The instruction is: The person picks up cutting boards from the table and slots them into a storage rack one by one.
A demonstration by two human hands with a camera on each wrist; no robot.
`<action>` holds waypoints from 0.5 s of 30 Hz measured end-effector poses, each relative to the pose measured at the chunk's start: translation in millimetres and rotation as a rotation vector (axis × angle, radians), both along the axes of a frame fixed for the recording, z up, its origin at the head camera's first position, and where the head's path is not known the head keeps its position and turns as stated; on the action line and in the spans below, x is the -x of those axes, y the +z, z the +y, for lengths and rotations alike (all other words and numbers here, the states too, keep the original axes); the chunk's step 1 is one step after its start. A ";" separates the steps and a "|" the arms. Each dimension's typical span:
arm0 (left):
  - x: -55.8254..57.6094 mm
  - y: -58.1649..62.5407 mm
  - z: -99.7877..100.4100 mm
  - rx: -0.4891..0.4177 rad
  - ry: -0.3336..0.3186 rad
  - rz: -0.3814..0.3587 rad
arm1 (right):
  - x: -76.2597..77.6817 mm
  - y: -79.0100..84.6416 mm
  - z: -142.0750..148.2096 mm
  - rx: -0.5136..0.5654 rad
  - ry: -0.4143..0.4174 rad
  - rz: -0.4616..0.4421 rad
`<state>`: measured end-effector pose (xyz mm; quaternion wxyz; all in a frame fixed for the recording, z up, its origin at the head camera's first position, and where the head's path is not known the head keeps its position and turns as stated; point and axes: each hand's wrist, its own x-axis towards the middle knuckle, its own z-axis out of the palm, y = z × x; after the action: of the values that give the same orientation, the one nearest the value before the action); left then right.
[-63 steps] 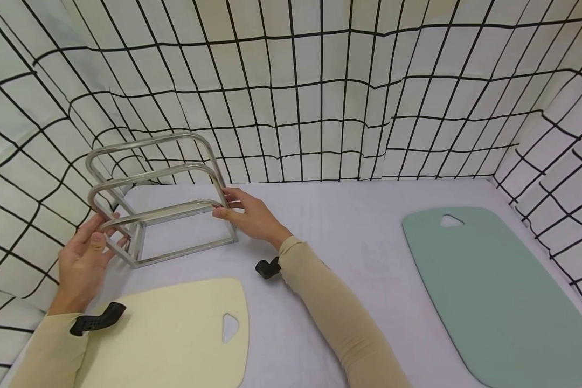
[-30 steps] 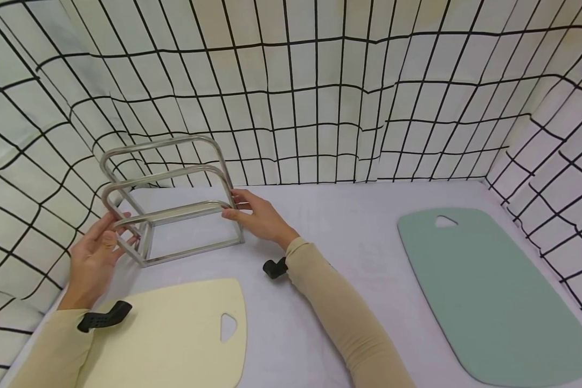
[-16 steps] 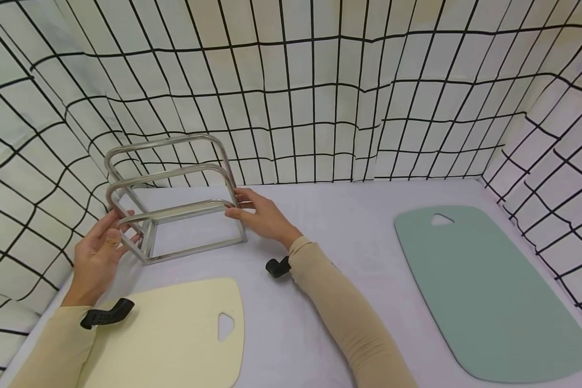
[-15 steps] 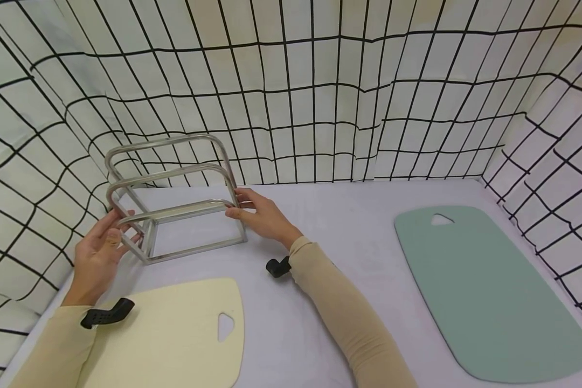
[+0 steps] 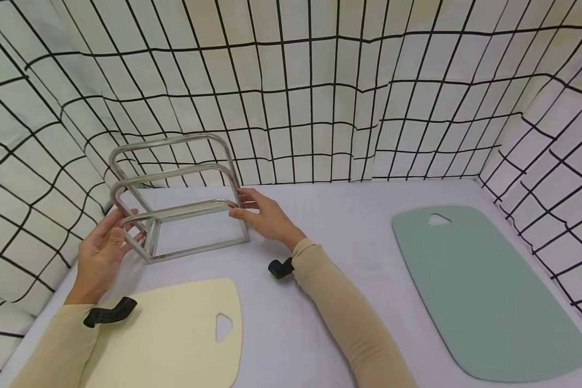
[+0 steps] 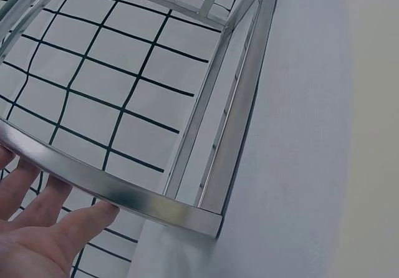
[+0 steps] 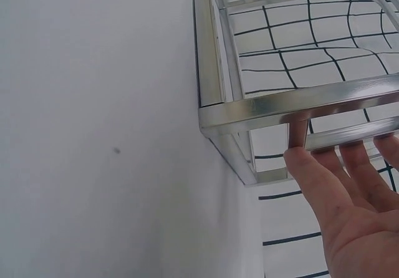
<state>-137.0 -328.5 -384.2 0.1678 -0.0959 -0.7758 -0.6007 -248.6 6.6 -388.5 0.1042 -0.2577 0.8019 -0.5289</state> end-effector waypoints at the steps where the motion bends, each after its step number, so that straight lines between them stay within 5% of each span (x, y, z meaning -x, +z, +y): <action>1: 0.4 0.4 0.8 -0.009 -0.002 -0.005 | -0.1 -0.1 0.7 -0.002 -0.003 0.002; 15: 6.4 -2.1 9.4 0.003 -0.023 0.005 | -1.9 0.1 11.0 -0.025 -0.027 0.011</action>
<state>-143.4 -319.1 -386.3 0.1628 -0.1064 -0.7751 -0.6012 -246.7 17.5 -388.4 0.0960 -0.2485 0.8124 -0.5187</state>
